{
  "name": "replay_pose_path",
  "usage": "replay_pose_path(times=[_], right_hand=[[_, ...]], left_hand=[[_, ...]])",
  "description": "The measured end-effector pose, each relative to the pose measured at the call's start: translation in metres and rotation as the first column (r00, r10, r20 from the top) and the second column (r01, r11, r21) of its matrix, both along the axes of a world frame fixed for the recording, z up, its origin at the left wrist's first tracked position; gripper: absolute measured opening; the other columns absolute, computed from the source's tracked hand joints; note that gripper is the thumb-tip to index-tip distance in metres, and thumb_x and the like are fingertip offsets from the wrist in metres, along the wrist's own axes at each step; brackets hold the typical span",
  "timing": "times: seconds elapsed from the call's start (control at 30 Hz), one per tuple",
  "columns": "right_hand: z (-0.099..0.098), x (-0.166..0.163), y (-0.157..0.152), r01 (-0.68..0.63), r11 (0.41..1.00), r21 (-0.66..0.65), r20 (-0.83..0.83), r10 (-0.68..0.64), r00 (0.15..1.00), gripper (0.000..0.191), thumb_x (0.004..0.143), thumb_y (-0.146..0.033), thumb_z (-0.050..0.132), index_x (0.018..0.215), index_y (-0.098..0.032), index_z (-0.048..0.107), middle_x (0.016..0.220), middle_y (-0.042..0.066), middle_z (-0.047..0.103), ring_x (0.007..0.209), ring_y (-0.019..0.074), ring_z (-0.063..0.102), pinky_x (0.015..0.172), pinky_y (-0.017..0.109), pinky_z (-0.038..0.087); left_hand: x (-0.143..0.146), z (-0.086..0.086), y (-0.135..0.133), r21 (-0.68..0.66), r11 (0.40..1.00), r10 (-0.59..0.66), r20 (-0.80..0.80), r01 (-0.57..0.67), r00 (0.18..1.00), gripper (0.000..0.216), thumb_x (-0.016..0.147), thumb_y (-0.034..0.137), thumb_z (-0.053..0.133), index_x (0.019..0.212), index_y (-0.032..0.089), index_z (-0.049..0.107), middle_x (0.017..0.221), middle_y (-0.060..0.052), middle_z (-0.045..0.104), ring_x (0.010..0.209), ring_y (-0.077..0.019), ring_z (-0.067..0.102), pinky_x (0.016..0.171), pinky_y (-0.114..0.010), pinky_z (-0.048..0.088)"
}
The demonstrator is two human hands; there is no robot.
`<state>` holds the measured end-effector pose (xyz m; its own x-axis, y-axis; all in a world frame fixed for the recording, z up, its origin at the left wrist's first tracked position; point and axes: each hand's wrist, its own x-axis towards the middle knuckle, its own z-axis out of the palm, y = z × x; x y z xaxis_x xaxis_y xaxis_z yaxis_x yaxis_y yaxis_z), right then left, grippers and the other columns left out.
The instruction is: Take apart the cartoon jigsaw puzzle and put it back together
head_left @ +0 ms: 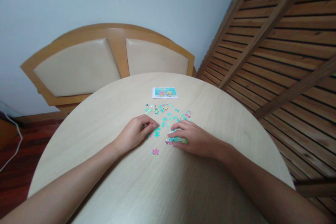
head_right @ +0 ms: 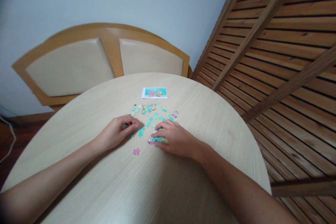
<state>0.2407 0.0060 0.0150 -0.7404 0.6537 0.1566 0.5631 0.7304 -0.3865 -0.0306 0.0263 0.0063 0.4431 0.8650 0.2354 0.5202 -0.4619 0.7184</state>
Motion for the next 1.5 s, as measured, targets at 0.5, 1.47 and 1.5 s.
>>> replay_pose_path(times=[0.5,1.47,1.5], right_hand=[[0.007,-0.025,-0.016,0.100,0.986,-0.135,-0.292,-0.136,0.947,0.017,0.099,-0.027,0.060,0.090,-0.018,0.070,0.087,0.004,0.072,0.084,0.0172,0.065,0.080,0.029,0.046],[0.018,-0.017,-0.021,0.089,0.989,-0.117,0.088,-0.079,0.993,0.013,0.089,-0.031,0.074,0.085,-0.019,0.070,0.076,-0.001,0.068,0.075,0.0170,0.061,0.076,0.032,0.040],[0.016,-0.016,-0.020,0.091,0.990,-0.106,0.078,-0.083,0.993,0.011,0.088,-0.030,0.074,0.088,-0.019,0.070,0.079,0.000,0.069,0.077,0.0177,0.062,0.076,0.032,0.040]], left_hand=[[0.029,0.012,-0.035,-0.340,0.921,-0.077,0.324,0.192,0.943,0.026,0.091,0.040,0.064,0.095,0.015,0.068,0.079,-0.003,0.068,0.065,-0.0123,0.057,0.057,-0.022,0.043],[0.025,0.009,-0.044,-0.077,0.984,-0.179,-0.316,0.163,0.932,0.006,0.092,0.024,0.065,0.097,0.023,0.067,0.092,0.000,0.071,0.076,-0.0171,0.064,0.068,-0.027,0.043],[0.026,0.009,-0.045,-0.077,0.986,-0.164,-0.321,0.147,0.933,0.006,0.092,0.024,0.064,0.096,0.023,0.068,0.090,-0.001,0.071,0.076,-0.0174,0.064,0.068,-0.027,0.043]])
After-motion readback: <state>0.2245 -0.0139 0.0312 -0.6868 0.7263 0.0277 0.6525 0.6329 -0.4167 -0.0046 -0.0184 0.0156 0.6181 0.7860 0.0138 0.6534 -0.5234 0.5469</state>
